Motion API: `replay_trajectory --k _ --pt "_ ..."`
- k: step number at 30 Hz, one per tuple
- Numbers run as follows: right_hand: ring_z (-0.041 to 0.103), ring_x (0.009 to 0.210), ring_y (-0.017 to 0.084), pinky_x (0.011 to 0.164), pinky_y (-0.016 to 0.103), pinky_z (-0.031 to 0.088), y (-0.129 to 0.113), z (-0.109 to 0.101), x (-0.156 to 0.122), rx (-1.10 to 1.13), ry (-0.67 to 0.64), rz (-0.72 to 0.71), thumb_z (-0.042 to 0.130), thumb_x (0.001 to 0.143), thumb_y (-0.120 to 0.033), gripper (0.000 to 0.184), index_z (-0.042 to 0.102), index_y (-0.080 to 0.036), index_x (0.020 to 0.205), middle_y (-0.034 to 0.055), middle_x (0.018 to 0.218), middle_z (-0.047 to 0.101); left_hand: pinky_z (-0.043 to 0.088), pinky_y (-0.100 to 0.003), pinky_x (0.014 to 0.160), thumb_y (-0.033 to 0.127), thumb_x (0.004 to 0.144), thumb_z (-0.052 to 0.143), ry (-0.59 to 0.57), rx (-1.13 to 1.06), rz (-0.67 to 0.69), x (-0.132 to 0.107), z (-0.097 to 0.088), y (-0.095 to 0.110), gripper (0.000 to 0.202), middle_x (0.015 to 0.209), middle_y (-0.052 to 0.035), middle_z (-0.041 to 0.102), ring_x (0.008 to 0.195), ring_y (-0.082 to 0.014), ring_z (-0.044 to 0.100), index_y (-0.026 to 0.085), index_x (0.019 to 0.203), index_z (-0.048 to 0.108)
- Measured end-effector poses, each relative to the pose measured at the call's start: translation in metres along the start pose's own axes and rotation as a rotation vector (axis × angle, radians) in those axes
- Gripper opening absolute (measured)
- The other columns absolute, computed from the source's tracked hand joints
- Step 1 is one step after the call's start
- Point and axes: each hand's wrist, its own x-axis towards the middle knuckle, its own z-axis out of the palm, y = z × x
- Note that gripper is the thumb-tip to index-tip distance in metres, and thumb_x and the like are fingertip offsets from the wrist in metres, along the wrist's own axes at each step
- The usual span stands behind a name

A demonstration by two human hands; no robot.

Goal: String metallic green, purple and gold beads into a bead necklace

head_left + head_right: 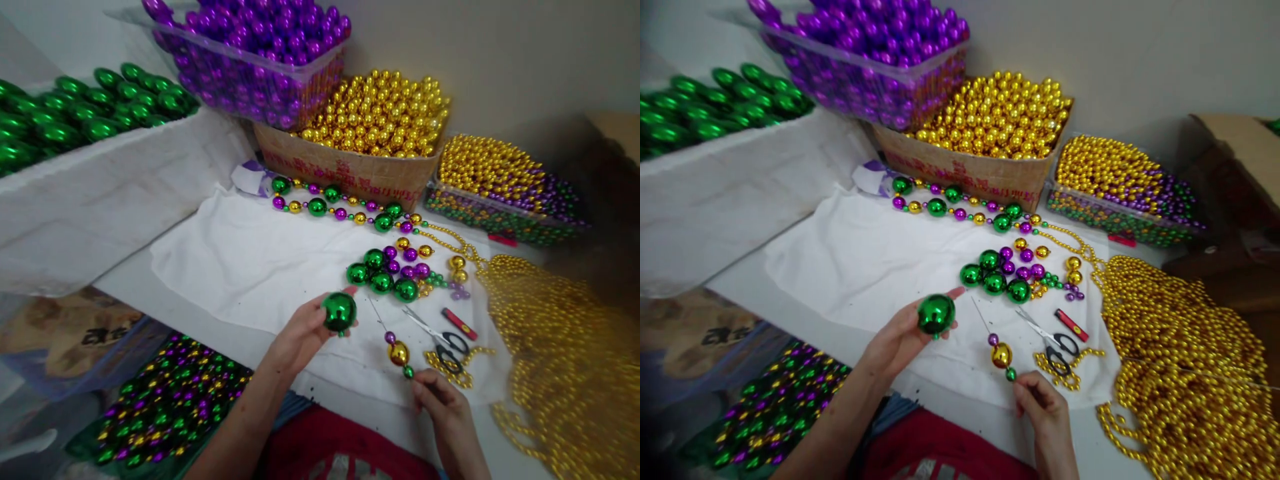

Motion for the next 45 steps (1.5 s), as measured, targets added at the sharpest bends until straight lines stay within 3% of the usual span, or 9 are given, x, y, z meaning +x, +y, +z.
replay_trajectory --k 3,7,14,16,20,29,34,39,45 --pt "0.043 0.054 0.011 0.050 0.022 0.034 -0.003 0.002 0.005 -0.045 -0.059 -0.022 0.068 0.073 -0.038 0.022 0.065 -0.017 0.071 -0.0025 0.060 0.049 0.046 -0.028 0.076 0.032 0.070 0.073 -0.159 0.109 -0.154 -0.002 0.006 -0.007 0.054 0.115 -0.0151 0.063 0.089 -0.0227 0.061 0.012 0.119 0.061" --pt "0.051 0.064 0.016 0.057 0.027 0.039 -0.017 -0.002 0.012 -0.403 -0.184 -0.174 0.058 0.082 -0.037 0.021 0.068 -0.018 0.077 0.0025 0.070 0.057 0.042 -0.029 0.085 0.030 0.072 0.071 -0.142 0.126 -0.151 -0.002 0.007 -0.011 0.055 0.108 -0.0127 0.066 0.093 -0.0213 0.060 0.011 0.122 0.058" --pt "0.041 0.119 0.032 0.097 0.051 0.026 -0.075 0.030 0.026 -0.939 0.051 -0.711 0.054 0.087 -0.026 0.027 0.064 -0.024 0.111 0.0065 0.117 0.062 0.044 -0.026 0.083 0.028 0.070 0.073 -0.099 0.100 -0.083 -0.009 0.017 -0.007 0.057 0.117 -0.0133 0.061 0.095 -0.0196 0.058 0.012 0.123 0.058" --pt "0.049 0.112 0.029 0.095 0.047 0.032 -0.081 0.049 0.032 -0.798 -0.110 -0.682 0.056 0.086 -0.027 0.028 0.062 -0.023 0.113 0.0064 0.111 0.065 0.045 -0.026 0.082 0.029 0.071 0.072 -0.083 0.052 -0.043 -0.009 0.021 -0.004 0.056 0.113 -0.0132 0.063 0.094 -0.0199 0.059 0.011 0.123 0.058" --pt "0.057 0.064 0.016 0.067 0.030 0.044 -0.065 0.073 0.043 -0.328 -0.416 -0.292 0.047 0.091 -0.033 0.022 0.062 -0.018 0.088 -0.0009 0.061 0.059 0.049 -0.024 0.072 0.030 0.078 0.066 0.022 -0.015 0.058 -0.005 0.017 0.002 0.042 0.117 -0.0146 0.061 0.092 -0.0219 0.062 0.011 0.116 0.062" --pt "0.053 0.058 0.011 0.057 0.022 0.039 -0.035 0.072 0.052 0.012 -0.061 -0.210 0.067 0.078 -0.038 0.024 0.057 -0.016 0.076 -0.0033 0.059 0.056 0.055 -0.023 0.065 0.021 0.089 0.050 0.346 -0.373 -0.040 0.015 -0.008 -0.013 0.018 0.104 -0.0137 0.065 0.088 -0.0220 0.066 0.010 0.097 0.063" --pt "0.040 0.042 0.007 0.043 0.020 0.033 -0.035 0.073 0.053 0.155 0.143 -0.236 0.066 0.077 -0.041 0.027 0.058 -0.017 0.084 -0.0080 0.052 0.045 0.057 -0.023 0.065 0.023 0.091 0.048 0.387 -0.514 -0.114 0.020 -0.008 -0.015 0.020 0.102 -0.0148 0.063 0.091 -0.0239 0.066 0.010 0.100 0.058" --pt "0.034 0.041 0.004 0.037 0.018 0.027 -0.059 0.073 0.042 0.159 0.329 -0.444 0.064 0.080 -0.036 0.024 0.062 -0.014 0.090 0.0011 0.074 0.061 0.059 -0.025 0.068 0.026 0.090 0.050 0.474 -0.564 -0.147 0.017 -0.008 -0.016 0.019 0.098 -0.0144 0.063 0.090 -0.0238 0.066 0.009 0.096 0.057" --pt "0.063 0.075 0.016 0.066 0.029 0.049 -0.095 0.071 0.012 -0.006 0.383 -0.866 0.060 0.083 -0.015 0.004 0.061 -0.016 0.086 0.0069 0.086 0.068 0.060 -0.032 0.073 0.026 0.091 0.048 0.509 -0.568 -0.156 0.019 -0.008 -0.017 0.019 0.092 -0.0138 0.065 0.083 -0.0211 0.067 0.009 0.093 0.057"
